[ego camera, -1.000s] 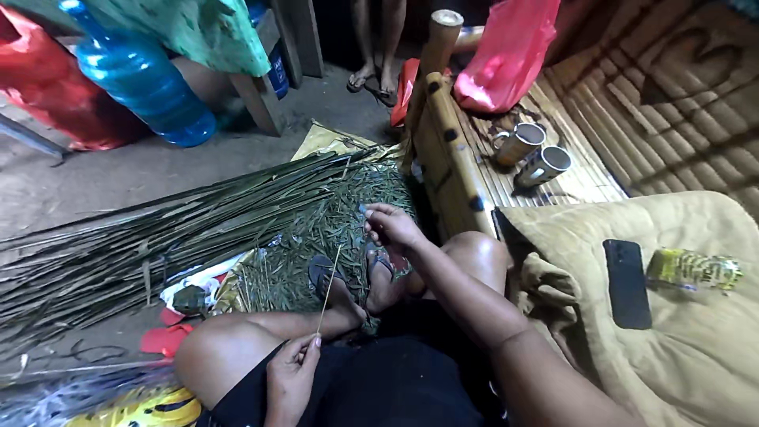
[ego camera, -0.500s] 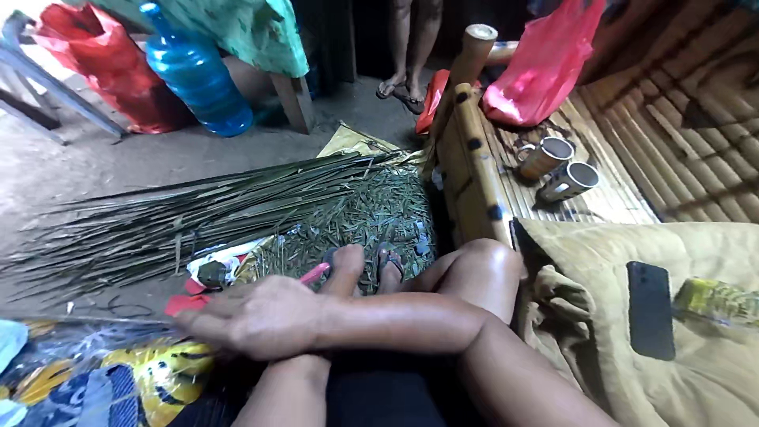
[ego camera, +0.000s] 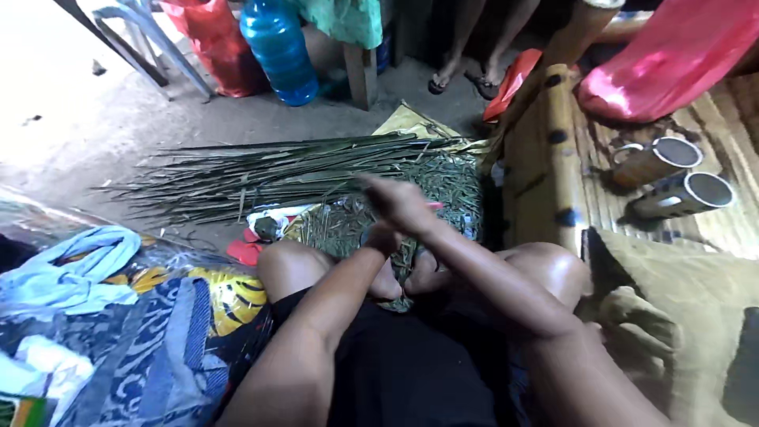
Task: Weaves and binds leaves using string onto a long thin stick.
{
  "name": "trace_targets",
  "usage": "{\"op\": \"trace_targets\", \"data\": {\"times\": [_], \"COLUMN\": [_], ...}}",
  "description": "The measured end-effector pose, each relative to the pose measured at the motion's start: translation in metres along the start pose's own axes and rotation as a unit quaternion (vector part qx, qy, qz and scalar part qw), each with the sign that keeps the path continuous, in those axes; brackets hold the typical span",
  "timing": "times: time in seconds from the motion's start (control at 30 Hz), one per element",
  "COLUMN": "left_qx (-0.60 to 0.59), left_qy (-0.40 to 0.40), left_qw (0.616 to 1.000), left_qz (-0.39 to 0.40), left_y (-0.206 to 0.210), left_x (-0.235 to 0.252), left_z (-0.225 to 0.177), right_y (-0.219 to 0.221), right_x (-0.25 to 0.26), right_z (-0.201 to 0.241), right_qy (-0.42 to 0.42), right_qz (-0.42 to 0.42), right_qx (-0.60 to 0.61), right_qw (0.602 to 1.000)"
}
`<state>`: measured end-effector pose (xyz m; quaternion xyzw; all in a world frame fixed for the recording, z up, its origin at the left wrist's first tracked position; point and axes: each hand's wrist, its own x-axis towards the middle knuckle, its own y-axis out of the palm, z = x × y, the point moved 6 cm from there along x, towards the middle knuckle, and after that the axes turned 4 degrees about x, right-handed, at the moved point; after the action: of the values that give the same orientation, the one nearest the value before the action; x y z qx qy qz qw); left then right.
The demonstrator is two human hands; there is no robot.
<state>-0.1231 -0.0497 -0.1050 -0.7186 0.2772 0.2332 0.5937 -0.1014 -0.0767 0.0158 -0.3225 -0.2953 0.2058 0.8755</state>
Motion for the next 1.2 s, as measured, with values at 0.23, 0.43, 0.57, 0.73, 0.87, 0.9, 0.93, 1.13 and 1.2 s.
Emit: {"op": "trace_targets", "data": {"times": [0.23, 0.43, 0.57, 0.73, 0.87, 0.9, 0.93, 1.13, 1.2], "left_qx": [-0.446, -0.558, -0.583, -0.569, -0.572, -0.577, -0.581, -0.589, -0.587], "left_qy": [0.023, 0.077, 0.1, 0.123, 0.133, 0.133, 0.132, 0.156, 0.166], "left_qw": [0.887, 0.818, 0.795, 0.798, 0.789, 0.784, 0.781, 0.767, 0.766], "left_qz": [-0.122, -0.116, -0.137, -0.158, -0.181, -0.185, -0.188, -0.199, -0.202], "left_y": [0.011, 0.035, 0.045, 0.06, 0.065, 0.064, 0.062, 0.061, 0.062], "left_x": [-0.034, -0.069, -0.086, -0.105, -0.113, -0.113, -0.113, -0.121, -0.126], "left_z": [0.068, 0.063, 0.071, 0.089, 0.096, 0.097, 0.097, 0.1, 0.102], "right_y": [-0.051, 0.026, 0.045, 0.049, 0.052, 0.059, 0.065, 0.044, 0.023], "right_x": [-0.131, -0.132, -0.123, -0.123, -0.124, -0.127, -0.129, -0.112, -0.098], "right_z": [-0.099, -0.062, -0.061, -0.077, -0.061, -0.051, -0.043, -0.055, -0.077], "right_qy": [0.402, 0.407, 0.396, 0.397, 0.376, 0.364, 0.355, 0.345, 0.353], "right_qz": [-0.142, 0.02, 0.024, -0.025, 0.051, 0.098, 0.133, 0.098, 0.035], "right_qx": [0.361, 0.504, 0.545, 0.551, 0.531, 0.537, 0.546, 0.533, 0.518], "right_qw": [0.829, 0.762, 0.739, 0.734, 0.758, 0.754, 0.747, 0.766, 0.778]}}
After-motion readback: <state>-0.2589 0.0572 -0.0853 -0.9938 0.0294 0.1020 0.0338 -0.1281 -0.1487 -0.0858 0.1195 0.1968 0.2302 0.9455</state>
